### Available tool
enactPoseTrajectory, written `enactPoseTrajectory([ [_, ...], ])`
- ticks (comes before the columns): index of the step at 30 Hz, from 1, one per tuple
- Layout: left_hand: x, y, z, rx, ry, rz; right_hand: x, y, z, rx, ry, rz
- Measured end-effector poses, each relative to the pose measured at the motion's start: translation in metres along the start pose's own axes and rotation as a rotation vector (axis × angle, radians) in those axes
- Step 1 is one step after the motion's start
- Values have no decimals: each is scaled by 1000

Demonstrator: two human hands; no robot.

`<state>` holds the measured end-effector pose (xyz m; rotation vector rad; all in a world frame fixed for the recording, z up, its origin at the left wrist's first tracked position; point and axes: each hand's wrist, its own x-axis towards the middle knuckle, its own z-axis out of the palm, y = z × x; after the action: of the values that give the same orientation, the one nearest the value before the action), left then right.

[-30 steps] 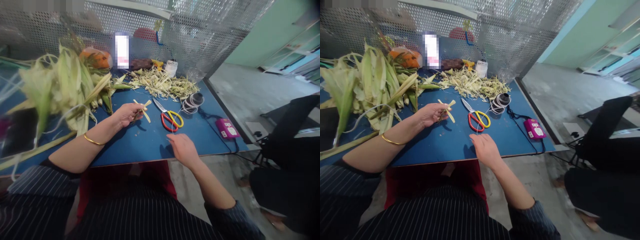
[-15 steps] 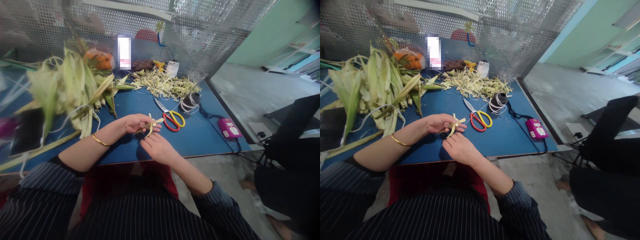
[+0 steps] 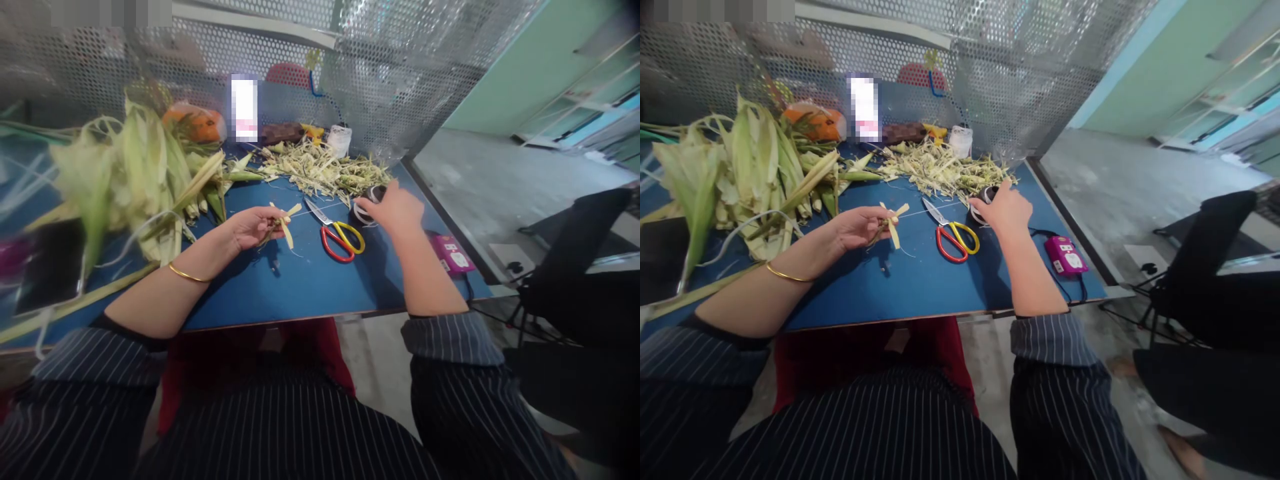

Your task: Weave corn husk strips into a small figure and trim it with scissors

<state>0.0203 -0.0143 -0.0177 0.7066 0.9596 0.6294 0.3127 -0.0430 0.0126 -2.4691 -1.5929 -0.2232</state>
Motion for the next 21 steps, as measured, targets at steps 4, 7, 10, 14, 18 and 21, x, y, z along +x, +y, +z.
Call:
enactPoseTrajectory([
  [4, 3, 3, -5, 3, 8, -1, 18, 9, -2, -48, -120, -51],
  [7, 7, 2, -8, -7, -23, 16, 12, 22, -8, -29, -117, -94],
  [10, 8, 1, -9, -18, 2, 7, -14, 24, -8, 4, 136, -201],
  [14, 8, 1, -11, -13, -19, 29, -63, 3, 14, 57, -108, -440],
  [18, 7, 1, -12, -21, -29, 38, -83, -15, 33, 4, -184, -501],
  [21, 5, 3, -11, -53, 4, 13, -82, -13, 23, -49, -293, -491],
])
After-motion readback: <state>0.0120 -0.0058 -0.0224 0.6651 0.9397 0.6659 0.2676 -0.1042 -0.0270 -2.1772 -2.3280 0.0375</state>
